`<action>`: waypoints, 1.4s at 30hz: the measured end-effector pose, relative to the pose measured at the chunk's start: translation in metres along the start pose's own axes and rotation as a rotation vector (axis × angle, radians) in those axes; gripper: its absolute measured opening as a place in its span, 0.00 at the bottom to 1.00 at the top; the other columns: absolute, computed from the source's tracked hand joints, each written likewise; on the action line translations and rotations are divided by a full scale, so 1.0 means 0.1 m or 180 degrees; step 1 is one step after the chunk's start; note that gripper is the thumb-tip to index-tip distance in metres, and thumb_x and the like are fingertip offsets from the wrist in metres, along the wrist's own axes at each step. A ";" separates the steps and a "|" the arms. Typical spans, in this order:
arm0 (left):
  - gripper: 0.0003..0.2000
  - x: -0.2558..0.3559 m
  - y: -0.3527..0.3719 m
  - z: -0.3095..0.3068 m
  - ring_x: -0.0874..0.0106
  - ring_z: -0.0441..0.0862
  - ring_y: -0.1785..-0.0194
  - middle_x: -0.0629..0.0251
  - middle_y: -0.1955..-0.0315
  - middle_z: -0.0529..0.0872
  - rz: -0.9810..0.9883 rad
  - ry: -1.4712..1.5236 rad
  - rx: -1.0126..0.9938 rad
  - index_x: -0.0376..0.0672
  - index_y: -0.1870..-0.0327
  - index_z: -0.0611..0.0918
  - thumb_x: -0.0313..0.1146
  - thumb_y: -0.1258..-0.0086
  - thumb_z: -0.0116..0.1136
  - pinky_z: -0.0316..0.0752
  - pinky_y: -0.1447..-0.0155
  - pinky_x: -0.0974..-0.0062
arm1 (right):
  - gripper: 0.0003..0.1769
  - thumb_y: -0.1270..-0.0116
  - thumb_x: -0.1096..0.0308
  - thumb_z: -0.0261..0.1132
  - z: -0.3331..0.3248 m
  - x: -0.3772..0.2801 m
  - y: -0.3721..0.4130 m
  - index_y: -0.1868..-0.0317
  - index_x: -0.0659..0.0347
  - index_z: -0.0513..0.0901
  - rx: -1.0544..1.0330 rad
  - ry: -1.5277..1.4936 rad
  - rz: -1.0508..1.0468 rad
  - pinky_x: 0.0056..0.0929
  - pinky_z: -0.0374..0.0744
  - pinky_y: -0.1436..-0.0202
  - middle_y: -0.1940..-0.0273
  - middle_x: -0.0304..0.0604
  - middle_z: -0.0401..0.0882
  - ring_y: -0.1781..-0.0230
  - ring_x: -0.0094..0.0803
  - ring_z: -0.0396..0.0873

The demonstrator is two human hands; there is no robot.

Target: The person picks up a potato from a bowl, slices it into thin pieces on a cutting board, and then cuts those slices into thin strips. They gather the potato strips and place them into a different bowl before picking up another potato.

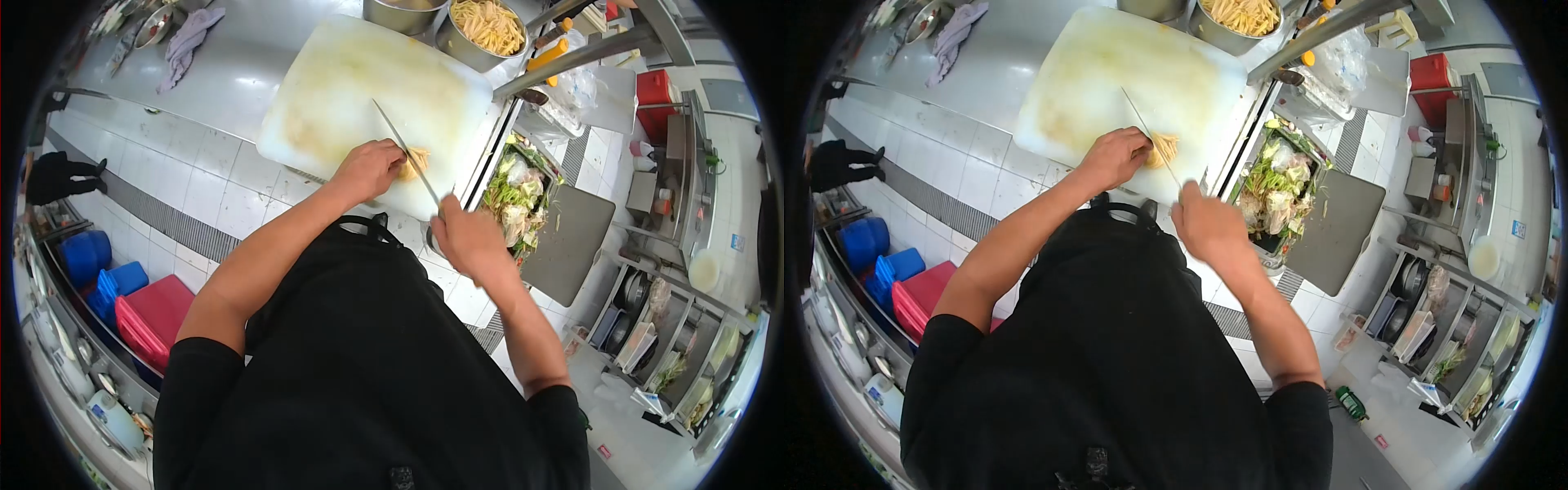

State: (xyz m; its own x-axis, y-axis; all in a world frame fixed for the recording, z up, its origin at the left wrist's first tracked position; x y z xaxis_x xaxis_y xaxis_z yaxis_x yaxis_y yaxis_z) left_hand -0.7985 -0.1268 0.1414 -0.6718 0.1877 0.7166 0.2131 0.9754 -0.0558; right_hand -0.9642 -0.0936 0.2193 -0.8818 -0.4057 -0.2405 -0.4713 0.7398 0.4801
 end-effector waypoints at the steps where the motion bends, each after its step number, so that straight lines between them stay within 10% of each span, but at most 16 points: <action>1: 0.08 -0.01 0.01 -0.02 0.55 0.84 0.50 0.58 0.56 0.87 -0.0017 0.0093 -0.0019 0.40 0.54 0.85 0.28 0.32 0.61 0.80 0.44 0.60 | 0.15 0.22 0.58 0.57 0.16 0.04 0.02 0.53 0.63 0.72 0.0078 -0.0184 0.0052 0.58 0.82 0.65 0.73 0.57 0.85 0.69 0.59 0.86; 42: 0.08 -0.04 0.07 0.03 0.54 0.83 0.50 0.57 0.57 0.85 -0.0197 0.0272 0.0018 0.38 0.55 0.84 0.29 0.32 0.63 0.79 0.45 0.59 | 0.16 0.23 0.56 0.57 0.30 -0.02 -0.42 0.51 0.63 0.71 0.0497 -0.0489 -0.0053 0.62 0.82 0.61 0.71 0.61 0.86 0.68 0.62 0.87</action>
State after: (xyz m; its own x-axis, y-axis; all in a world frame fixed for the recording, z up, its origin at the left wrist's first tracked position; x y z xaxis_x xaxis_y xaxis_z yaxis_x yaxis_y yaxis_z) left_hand -0.7967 -0.1208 0.1363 -0.6206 0.1168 0.7754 0.1690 0.9855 -0.0133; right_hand -0.9429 -0.1073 0.1746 -0.8604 -0.3409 -0.3787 -0.4722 0.8127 0.3413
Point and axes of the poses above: each hand's wrist, its own y-axis away from the middle knuckle, its own z-axis out of the palm, x = y × z, the point moved 8 cm from there along -y, towards the middle knuckle
